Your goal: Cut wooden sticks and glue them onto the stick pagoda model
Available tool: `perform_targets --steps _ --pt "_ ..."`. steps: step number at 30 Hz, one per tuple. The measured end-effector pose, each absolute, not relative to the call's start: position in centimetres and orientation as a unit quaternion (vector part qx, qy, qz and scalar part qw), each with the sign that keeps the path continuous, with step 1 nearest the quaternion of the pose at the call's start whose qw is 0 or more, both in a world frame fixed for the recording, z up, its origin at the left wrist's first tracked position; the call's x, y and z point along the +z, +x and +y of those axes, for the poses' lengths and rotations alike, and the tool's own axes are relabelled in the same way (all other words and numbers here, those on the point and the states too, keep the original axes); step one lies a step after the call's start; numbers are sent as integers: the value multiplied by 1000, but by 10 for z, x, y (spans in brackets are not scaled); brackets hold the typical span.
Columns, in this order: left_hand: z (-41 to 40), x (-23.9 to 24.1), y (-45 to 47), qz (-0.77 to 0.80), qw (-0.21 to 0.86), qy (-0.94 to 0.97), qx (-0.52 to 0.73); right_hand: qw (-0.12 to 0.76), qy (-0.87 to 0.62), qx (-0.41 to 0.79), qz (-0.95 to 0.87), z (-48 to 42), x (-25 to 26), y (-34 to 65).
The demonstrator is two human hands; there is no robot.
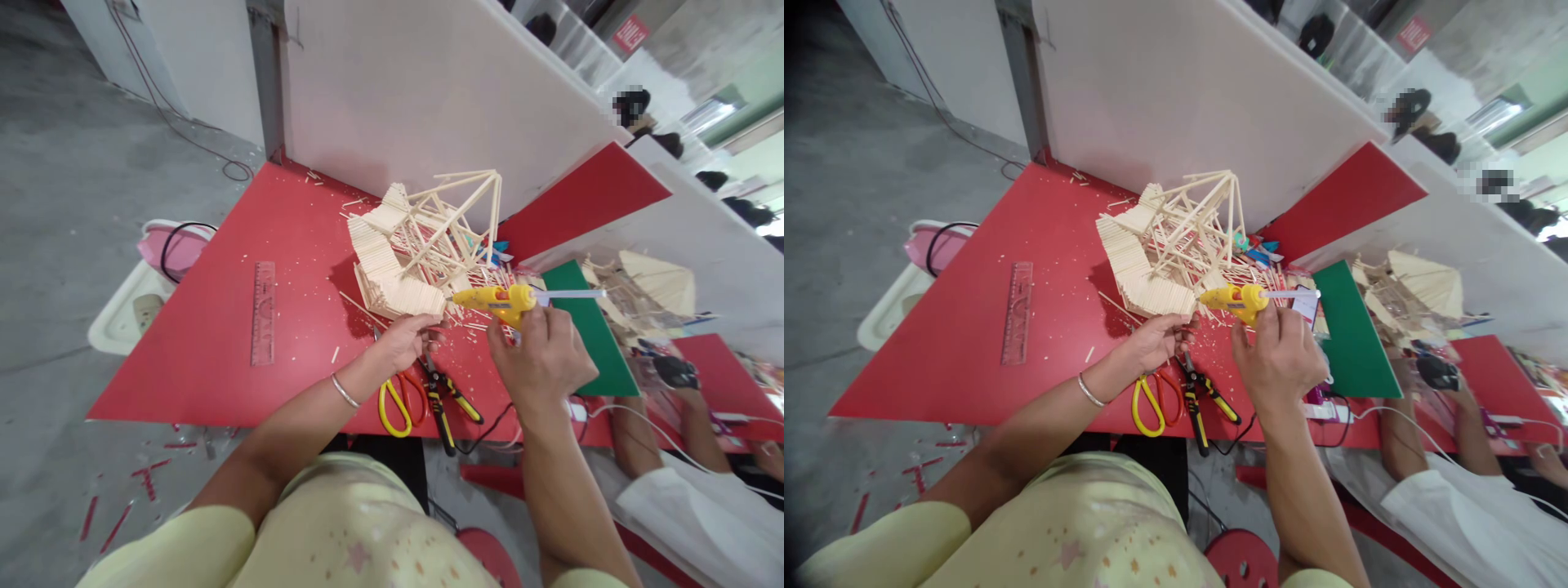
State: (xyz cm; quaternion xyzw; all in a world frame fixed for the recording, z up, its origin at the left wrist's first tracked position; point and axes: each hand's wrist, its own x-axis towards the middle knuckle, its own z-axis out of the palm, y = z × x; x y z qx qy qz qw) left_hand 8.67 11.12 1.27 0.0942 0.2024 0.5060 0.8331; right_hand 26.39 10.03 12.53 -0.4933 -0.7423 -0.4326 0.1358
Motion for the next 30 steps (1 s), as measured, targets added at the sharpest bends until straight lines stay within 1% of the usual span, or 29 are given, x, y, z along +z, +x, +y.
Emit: perform_targets --steps 9,16,23,30 --pt "112 15 87 206 833 85 506 115 -527 -398 -743 97 126 262" --pt "112 13 87 206 833 87 506 112 -526 -397 -744 96 126 263" --pt "112 14 87 209 832 85 506 134 -537 -366 -748 96 126 264" --pt "110 17 84 200 834 87 507 132 -533 -386 -742 95 124 265"
